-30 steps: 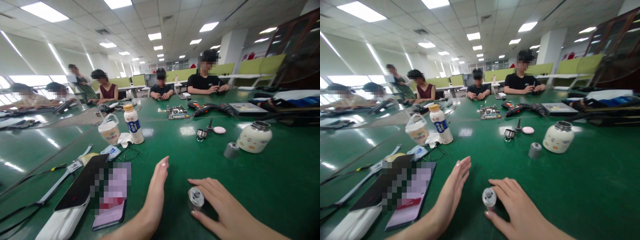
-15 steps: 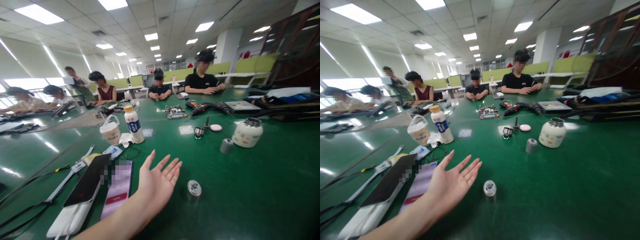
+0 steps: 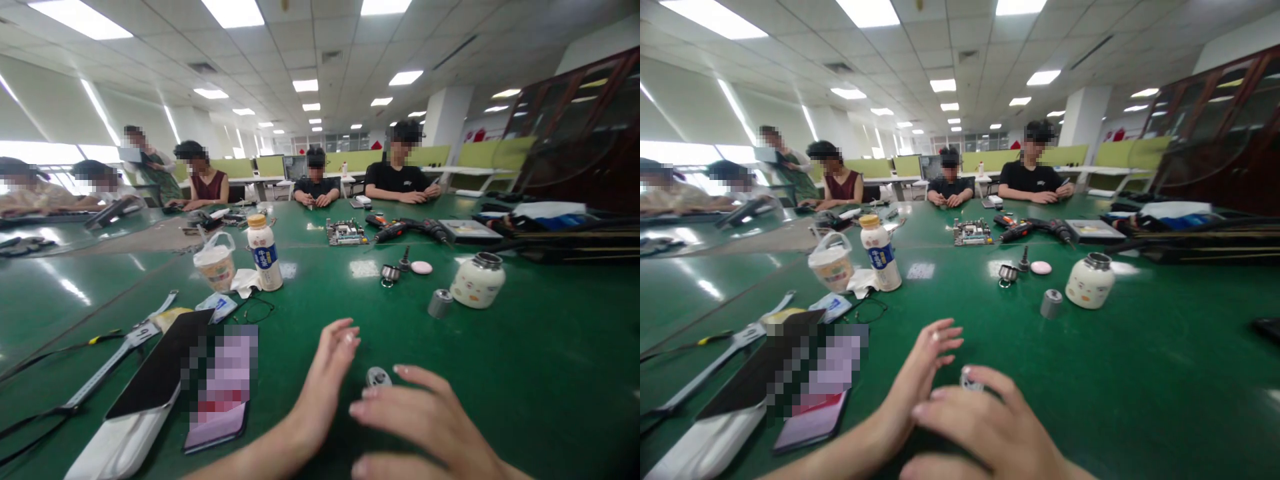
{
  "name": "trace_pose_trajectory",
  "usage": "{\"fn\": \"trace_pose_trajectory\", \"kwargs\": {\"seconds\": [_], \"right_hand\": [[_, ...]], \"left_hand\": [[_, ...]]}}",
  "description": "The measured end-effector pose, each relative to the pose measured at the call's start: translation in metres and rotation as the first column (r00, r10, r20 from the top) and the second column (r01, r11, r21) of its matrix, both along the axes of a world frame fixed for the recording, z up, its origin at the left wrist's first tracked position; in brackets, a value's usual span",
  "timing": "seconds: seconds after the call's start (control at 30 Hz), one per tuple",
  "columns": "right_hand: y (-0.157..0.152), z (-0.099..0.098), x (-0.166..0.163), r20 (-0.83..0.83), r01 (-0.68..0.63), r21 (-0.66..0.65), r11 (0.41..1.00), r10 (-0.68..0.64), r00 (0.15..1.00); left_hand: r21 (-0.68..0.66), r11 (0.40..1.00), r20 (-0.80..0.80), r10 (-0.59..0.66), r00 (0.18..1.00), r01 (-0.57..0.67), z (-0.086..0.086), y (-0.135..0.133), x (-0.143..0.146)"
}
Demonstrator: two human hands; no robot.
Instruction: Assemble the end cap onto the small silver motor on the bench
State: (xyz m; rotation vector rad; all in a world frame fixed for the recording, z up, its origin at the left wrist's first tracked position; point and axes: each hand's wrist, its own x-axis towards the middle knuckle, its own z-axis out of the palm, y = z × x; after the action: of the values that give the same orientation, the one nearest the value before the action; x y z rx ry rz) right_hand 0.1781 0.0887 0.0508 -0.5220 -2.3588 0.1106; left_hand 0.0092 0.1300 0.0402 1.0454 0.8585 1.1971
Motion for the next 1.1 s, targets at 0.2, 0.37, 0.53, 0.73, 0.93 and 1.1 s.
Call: {"fn": "trace_pose_trajectory", "kwargs": {"seconds": [0.2,0.37,0.53,0.73,0.93,1.1], "right_hand": [[0.043,-0.032,0.034,-0.044,0.285,-0.123,0.951,-0.292,0.955],[0.044,-0.039,0.026,-0.113,0.179,-0.388,0.904,-0.24,0.964],[0.044,-0.028,0.015,-0.2,0.187,-0.552,0.813,-0.346,0.917],[0.069,-0.019,0.036,-0.32,0.167,-0.535,0.828,-0.381,0.867],[0.091,-0.035,0.068,-0.04,0.285,-0.537,0.794,-0.362,0.931],[0.084,-0.038,0.07,0.042,0.315,-0.467,0.826,-0.336,0.941]], "left_hand": [[0.406,0.836,-0.525,-0.119,0.843,0.37,-0.044,-0.009,0.007],[0.385,0.874,-0.562,-0.034,0.827,0.297,-0.037,-0.005,0.006],[0.314,0.917,-0.572,-0.026,0.82,0.248,-0.034,-0.008,0.007],[0.309,0.928,-0.568,0.005,0.823,0.207,-0.025,-0.013,0.006],[0.203,0.965,-0.445,-0.06,0.894,0.166,-0.018,-0.016,0.009],[0.274,0.943,-0.497,-0.027,0.867,0.186,-0.018,-0.017,0.008]]}}
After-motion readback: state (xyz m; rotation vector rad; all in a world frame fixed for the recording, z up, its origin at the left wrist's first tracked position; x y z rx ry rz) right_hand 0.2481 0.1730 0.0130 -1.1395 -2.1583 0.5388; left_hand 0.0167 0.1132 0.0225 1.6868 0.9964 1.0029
